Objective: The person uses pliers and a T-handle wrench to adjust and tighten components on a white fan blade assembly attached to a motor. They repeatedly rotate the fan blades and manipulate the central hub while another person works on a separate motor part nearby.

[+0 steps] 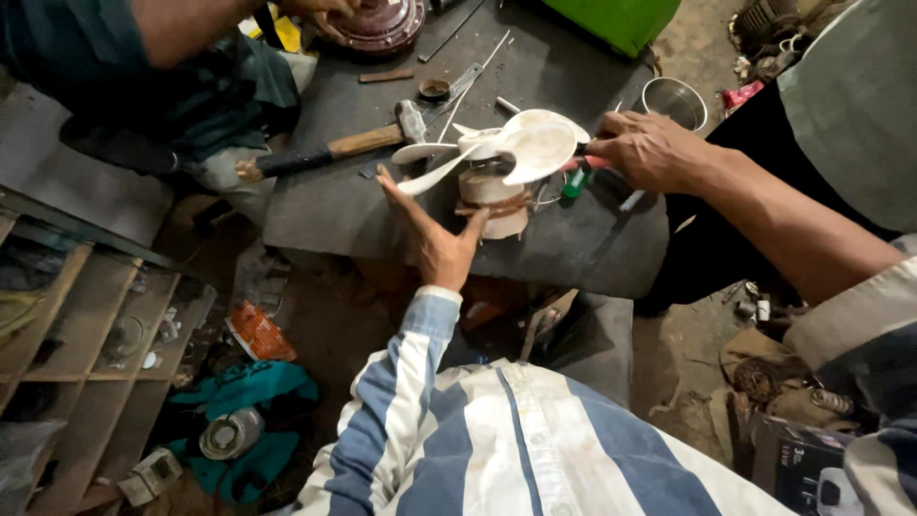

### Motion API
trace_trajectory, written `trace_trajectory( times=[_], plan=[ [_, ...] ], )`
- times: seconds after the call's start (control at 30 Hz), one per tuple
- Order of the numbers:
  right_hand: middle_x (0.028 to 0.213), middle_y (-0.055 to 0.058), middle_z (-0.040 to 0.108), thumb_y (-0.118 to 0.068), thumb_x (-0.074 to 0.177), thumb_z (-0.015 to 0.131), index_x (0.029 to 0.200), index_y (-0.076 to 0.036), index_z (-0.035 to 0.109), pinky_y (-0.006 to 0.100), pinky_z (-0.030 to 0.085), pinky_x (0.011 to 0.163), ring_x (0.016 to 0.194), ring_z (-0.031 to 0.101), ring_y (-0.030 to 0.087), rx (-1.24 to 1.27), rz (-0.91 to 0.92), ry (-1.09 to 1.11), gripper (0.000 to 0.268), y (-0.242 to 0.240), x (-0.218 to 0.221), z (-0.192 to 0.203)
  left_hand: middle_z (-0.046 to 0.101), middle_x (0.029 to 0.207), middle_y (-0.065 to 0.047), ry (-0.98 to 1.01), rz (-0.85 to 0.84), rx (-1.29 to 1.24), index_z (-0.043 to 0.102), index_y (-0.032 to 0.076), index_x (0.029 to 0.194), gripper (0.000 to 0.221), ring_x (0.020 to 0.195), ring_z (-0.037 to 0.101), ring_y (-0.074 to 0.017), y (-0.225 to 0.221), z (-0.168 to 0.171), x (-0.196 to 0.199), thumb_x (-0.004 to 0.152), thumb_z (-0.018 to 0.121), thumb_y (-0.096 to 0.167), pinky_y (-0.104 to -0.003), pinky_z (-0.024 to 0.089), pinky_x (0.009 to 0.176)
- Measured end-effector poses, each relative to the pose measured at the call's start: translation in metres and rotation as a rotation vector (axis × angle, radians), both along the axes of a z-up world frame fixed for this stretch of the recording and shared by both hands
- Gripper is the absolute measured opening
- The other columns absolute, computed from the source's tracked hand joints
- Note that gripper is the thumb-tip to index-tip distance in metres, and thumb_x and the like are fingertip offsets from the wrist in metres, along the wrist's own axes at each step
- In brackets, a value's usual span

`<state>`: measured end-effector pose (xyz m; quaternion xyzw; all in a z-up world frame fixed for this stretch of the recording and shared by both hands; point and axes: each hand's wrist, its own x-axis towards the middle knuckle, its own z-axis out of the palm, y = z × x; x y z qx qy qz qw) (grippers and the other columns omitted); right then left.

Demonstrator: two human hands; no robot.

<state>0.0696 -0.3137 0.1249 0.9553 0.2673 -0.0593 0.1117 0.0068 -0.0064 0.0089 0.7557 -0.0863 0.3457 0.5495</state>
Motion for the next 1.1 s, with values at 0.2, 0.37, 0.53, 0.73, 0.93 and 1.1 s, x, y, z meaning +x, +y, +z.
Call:
trace_trajectory(
  times=[0.2, 0.37, 0.53, 0.73, 0.93, 1.1],
  plan=[
    [0.147, 0.003, 0.058, -0.027, 0.095, 0.060, 0.141, -0.019, 0.060, 0.047, 0.046, 0.103, 0.124, 0.062, 0.023, -0.093, -0.089, -0.033, 0.046, 0.001, -0.009, -0.009, 0.010, 0.171, -0.031, 0.089, -0.022, 0.027, -0.013, 0.005, 0.164, 0.145, 0.159, 0.014, -0.0498, 0.004, 0.005, 0.019, 0.071, 0.098, 0.023, -0.055, 0.020, 0.131],
    [0.151, 0.015, 0.053, -0.005, 0.081, 0.063, 0.140, -0.010, 0.060, 0.044, 0.044, 0.110, 0.132, 0.054, 0.036, 0.168, 0.006, 0.034, 0.060, -0.014, -0.002, -0.028, 0.010, 0.169, -0.033, 0.069, 0.000, 0.034, -0.012, 0.003, 0.163, 0.146, 0.158, 0.015, -0.0502, 0.003, 0.002, 0.020, 0.070, 0.099, 0.024, -0.054, 0.021, 0.130],
    [0.149, 0.019, 0.052, -0.004, 0.082, 0.062, 0.141, -0.005, 0.056, 0.044, 0.043, 0.111, 0.133, 0.053, 0.038, 0.304, 0.056, 0.096, 0.059, -0.021, 0.006, -0.032, 0.012, 0.169, -0.033, 0.084, -0.005, 0.046, -0.010, 0.003, 0.163, 0.144, 0.157, 0.017, -0.0493, 0.003, 0.003, 0.021, 0.071, 0.098, 0.026, -0.053, 0.022, 0.129],
    [0.152, 0.021, 0.048, 0.007, 0.073, 0.062, 0.144, -0.008, 0.055, 0.044, 0.044, 0.110, 0.133, 0.052, 0.038, 0.385, 0.076, 0.209, 0.073, -0.023, 0.011, -0.030, 0.010, 0.169, -0.032, 0.090, -0.004, 0.034, -0.012, 0.006, 0.163, 0.148, 0.156, 0.020, -0.0500, 0.005, 0.002, 0.023, 0.069, 0.100, 0.026, -0.054, 0.023, 0.128],
    [0.148, 0.019, 0.051, 0.000, 0.076, 0.067, 0.146, -0.008, 0.051, 0.046, 0.047, 0.109, 0.132, 0.054, 0.037, 0.326, 0.084, 0.209, 0.073, -0.038, 0.019, -0.034, 0.010, 0.170, -0.031, 0.114, -0.064, -0.107, -0.014, 0.013, 0.165, 0.148, 0.148, 0.043, -0.0449, 0.009, -0.002, 0.025, 0.069, 0.099, 0.022, -0.049, 0.042, 0.122],
    [0.141, 0.015, 0.055, -0.007, 0.089, 0.064, 0.149, -0.018, 0.053, 0.042, 0.054, 0.104, 0.123, 0.061, 0.032, 0.246, -0.059, 0.226, 0.062, -0.035, 0.021, -0.037, 0.009, 0.170, -0.031, 0.170, -0.066, -0.104, -0.014, 0.013, 0.163, 0.150, 0.146, 0.044, -0.0449, 0.009, -0.002, 0.026, 0.067, 0.100, 0.024, -0.049, 0.044, 0.120]
  ],
)
